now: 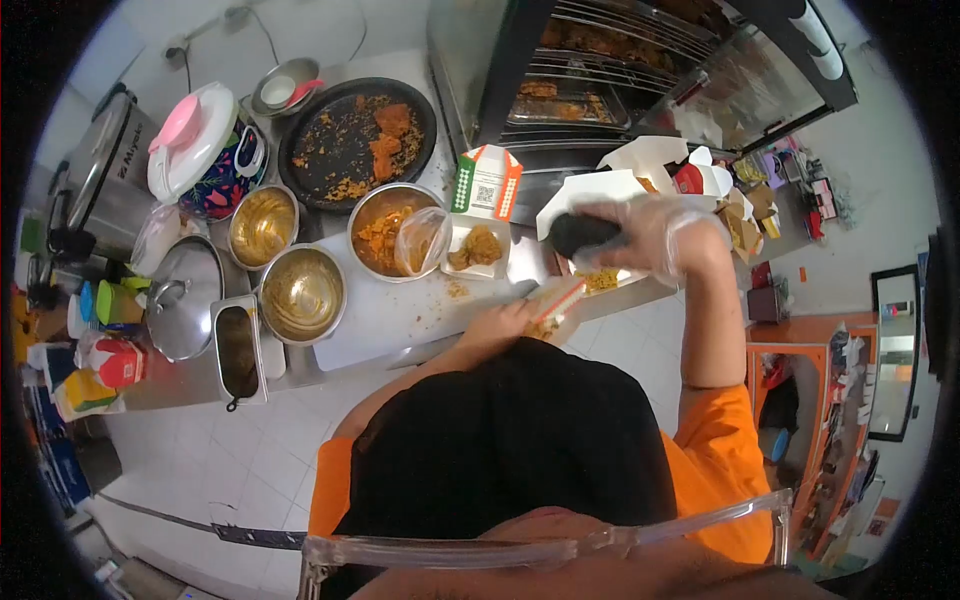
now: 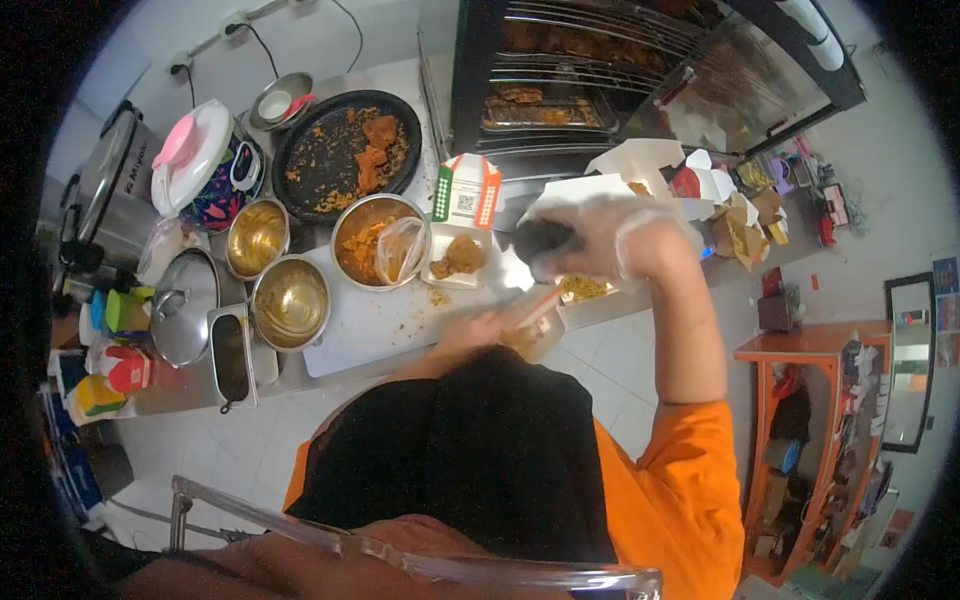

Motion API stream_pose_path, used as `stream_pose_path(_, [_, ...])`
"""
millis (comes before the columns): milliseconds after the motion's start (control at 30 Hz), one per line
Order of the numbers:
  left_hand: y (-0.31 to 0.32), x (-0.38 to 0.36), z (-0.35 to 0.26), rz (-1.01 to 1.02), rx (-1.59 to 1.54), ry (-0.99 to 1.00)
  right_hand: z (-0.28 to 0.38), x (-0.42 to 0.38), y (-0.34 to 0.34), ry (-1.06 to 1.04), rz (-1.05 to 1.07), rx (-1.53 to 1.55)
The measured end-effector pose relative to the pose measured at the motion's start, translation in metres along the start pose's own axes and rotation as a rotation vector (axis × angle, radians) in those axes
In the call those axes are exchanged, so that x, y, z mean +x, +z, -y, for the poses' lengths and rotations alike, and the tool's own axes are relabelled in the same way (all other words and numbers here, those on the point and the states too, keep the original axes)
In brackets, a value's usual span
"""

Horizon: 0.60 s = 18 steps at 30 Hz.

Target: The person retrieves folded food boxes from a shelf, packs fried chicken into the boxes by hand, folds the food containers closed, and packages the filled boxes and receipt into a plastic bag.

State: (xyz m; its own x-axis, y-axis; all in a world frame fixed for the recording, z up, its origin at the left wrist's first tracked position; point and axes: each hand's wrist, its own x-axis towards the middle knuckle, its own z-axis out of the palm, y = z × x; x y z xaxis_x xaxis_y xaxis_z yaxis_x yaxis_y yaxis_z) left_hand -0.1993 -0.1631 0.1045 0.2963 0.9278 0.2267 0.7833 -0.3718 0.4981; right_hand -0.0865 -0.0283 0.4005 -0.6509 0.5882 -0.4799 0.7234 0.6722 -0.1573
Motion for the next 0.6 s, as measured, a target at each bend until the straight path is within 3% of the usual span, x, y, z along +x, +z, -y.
stream_pose_path(67, [0.006, -0.002, 0.0, -0.165, 0.039, 0.131, 0.013, 0.031, 0.001, -0.09, -0.061, -0.01])
stream_pose_path(100, [0.011, -0.003, 0.0, -0.151, 0.069, 0.128, 0.021, 0.062, 0.014, -0.055, 0.048, -0.054])
stream_pose_path(167, [0.026, -0.003, 0.003, -0.121, 0.136, 0.124, 0.027, 0.157, 0.093, 0.065, 0.303, -0.235])
stream_pose_path(233, [0.048, -0.005, 0.01, -0.203, 0.17, 0.182, 0.003, 0.227, 0.171, 0.026, 0.319, -0.305])
stream_pose_path(267, [0.05, 0.002, 0.018, -0.257, 0.197, 0.219, 0.004, 0.236, 0.145, 0.066, 0.446, -0.202])
stream_pose_path(333, [0.031, -0.002, 0.007, -0.16, 0.136, 0.176, 0.015, 0.227, 0.11, 0.154, 0.748, 0.043])
stream_pose_path(367, [0.021, 0.0, 0.004, -0.162, 0.094, 0.137, 0.003, 0.247, 0.108, 0.012, 0.903, 0.016])
stream_pose_path(433, [0.004, 0.001, 0.0, -0.094, 0.022, -0.025, 0.015, 0.21, 0.099, 0.009, 0.494, -0.147])
stream_pose_path(467, [0.005, 0.004, 0.006, -0.119, 0.003, -0.014, 0.022, 0.192, 0.1, 0.002, 0.291, -0.223])
stream_pose_path(500, [0.01, 0.004, 0.012, -0.133, -0.019, 0.0, 0.02, 0.21, 0.151, -0.019, 0.153, -0.421])
stream_pose_path(533, [0.016, -0.001, 0.015, -0.14, -0.044, 0.018, 0.001, 0.217, 0.191, -0.052, -0.069, -0.293])
stream_pose_path(600, [0.024, -0.001, 0.016, -0.18, -0.108, -0.034, 0.011, 0.262, 0.156, 0.141, 0.553, -0.41])
